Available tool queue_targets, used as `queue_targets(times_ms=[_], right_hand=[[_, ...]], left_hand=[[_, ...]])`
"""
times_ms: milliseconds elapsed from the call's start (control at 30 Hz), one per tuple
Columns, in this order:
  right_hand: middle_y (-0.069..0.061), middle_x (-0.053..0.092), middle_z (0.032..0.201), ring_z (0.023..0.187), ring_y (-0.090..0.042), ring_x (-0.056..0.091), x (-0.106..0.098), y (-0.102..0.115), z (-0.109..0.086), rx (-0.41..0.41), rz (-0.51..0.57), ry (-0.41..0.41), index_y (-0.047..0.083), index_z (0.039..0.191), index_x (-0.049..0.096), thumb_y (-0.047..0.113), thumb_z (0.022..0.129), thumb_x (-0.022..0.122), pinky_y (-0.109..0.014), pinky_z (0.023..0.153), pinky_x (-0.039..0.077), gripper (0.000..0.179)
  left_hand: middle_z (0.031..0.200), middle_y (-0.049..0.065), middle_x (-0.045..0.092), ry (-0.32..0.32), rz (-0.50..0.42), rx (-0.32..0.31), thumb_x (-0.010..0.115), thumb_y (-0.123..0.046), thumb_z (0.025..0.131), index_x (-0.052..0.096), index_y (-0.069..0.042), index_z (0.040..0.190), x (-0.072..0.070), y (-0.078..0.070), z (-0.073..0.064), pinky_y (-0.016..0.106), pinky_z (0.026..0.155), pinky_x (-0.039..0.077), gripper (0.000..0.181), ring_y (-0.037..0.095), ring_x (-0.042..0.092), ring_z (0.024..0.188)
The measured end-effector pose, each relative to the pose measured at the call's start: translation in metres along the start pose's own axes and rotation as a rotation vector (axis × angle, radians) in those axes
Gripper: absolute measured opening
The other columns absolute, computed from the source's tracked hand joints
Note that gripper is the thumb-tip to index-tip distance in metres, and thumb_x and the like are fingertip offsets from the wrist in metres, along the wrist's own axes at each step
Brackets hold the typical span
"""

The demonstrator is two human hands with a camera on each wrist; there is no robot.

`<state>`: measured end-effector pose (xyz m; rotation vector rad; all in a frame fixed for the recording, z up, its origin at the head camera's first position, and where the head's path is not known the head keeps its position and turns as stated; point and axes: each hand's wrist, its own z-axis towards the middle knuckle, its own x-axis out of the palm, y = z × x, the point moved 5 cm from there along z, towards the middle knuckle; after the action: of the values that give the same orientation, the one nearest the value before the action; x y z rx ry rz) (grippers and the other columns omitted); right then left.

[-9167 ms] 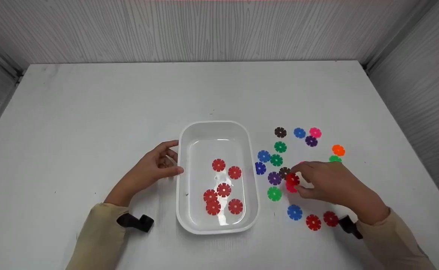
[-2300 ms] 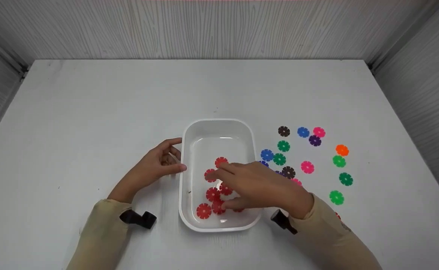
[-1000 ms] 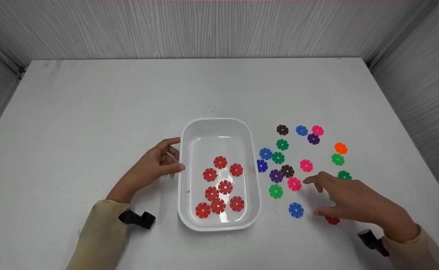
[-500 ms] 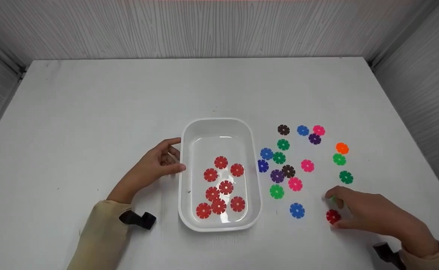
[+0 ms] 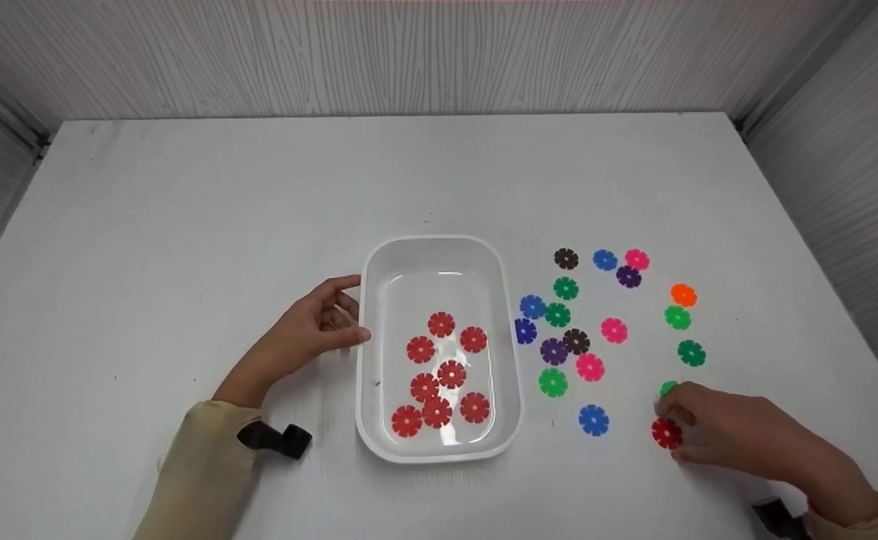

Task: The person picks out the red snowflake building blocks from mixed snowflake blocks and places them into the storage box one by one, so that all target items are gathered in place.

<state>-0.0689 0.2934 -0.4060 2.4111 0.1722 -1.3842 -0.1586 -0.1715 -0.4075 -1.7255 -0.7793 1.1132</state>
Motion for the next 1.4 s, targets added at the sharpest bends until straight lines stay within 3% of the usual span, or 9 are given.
queue_targets(times_ms=[500, 667, 867, 1067, 1267, 1400], right_hand=[[0.011, 0.053, 0.079, 0.07, -0.004, 0.048, 0.0, 0.014, 0.006, 0.058, -0.081, -0.02, 0.018, 0.101, 0.059, 0.028, 0.07, 0.08, -0.022, 0.056, 0.043, 0.039], [0.009, 0.057, 0.081, 0.072, -0.006, 0.05, -0.003, 0.019, 0.013, 0.039, -0.123, -0.032, 0.015, 0.104, 0.059, 0.03, 0.066, 0.083, -0.025, 0.058, 0.048, 0.047], [0.009, 0.057, 0.08, 0.069, -0.004, 0.049, -0.008, 0.024, 0.02, 0.0, -0.153, -0.076, 0.014, 0.103, 0.058, 0.028, 0.066, 0.082, -0.021, 0.056, 0.045, 0.046], [0.008, 0.059, 0.083, 0.07, -0.004, 0.05, -0.012, 0.028, 0.029, -0.02, -0.15, -0.09, 0.014, 0.105, 0.058, 0.026, 0.071, 0.078, -0.021, 0.057, 0.045, 0.041], [0.008, 0.059, 0.085, 0.07, -0.002, 0.05, -0.018, 0.032, 0.039, -0.097, -0.12, -0.104, 0.013, 0.11, 0.058, 0.031, 0.074, 0.079, -0.019, 0.057, 0.045, 0.045], [0.01, 0.056, 0.084, 0.07, -0.003, 0.048, -0.018, 0.025, 0.039, -0.066, -0.067, -0.073, 0.014, 0.115, 0.057, 0.034, 0.077, 0.078, -0.021, 0.059, 0.046, 0.047]], left_hand=[[0.108, 0.01, 0.055, 0.005, 0.016, -0.003, 0.074, -0.022, 0.084, 0.039, -0.011, 0.144, 0.0, -0.001, 0.001, 0.021, 0.073, 0.05, 0.07, 0.016, 0.058, 0.087], [0.108, 0.01, 0.056, 0.01, 0.021, 0.001, 0.073, -0.022, 0.085, 0.038, -0.011, 0.145, 0.0, 0.0, 0.001, 0.021, 0.073, 0.05, 0.07, 0.016, 0.058, 0.088], [0.108, 0.01, 0.056, 0.006, 0.021, -0.002, 0.074, -0.024, 0.085, 0.038, -0.011, 0.145, 0.0, 0.001, 0.001, 0.022, 0.074, 0.05, 0.071, 0.016, 0.058, 0.088], [0.109, 0.011, 0.056, 0.0, 0.032, -0.015, 0.074, -0.024, 0.085, 0.038, -0.013, 0.145, 0.0, 0.002, 0.001, 0.023, 0.076, 0.051, 0.071, 0.018, 0.058, 0.09], [0.109, 0.01, 0.055, -0.002, 0.03, -0.018, 0.074, -0.024, 0.085, 0.039, -0.013, 0.145, -0.001, 0.002, 0.0, 0.022, 0.074, 0.05, 0.07, 0.017, 0.057, 0.088], [0.108, 0.009, 0.055, 0.003, 0.016, -0.013, 0.074, -0.024, 0.085, 0.039, -0.012, 0.145, 0.0, 0.001, 0.0, 0.022, 0.075, 0.05, 0.07, 0.015, 0.057, 0.087]])
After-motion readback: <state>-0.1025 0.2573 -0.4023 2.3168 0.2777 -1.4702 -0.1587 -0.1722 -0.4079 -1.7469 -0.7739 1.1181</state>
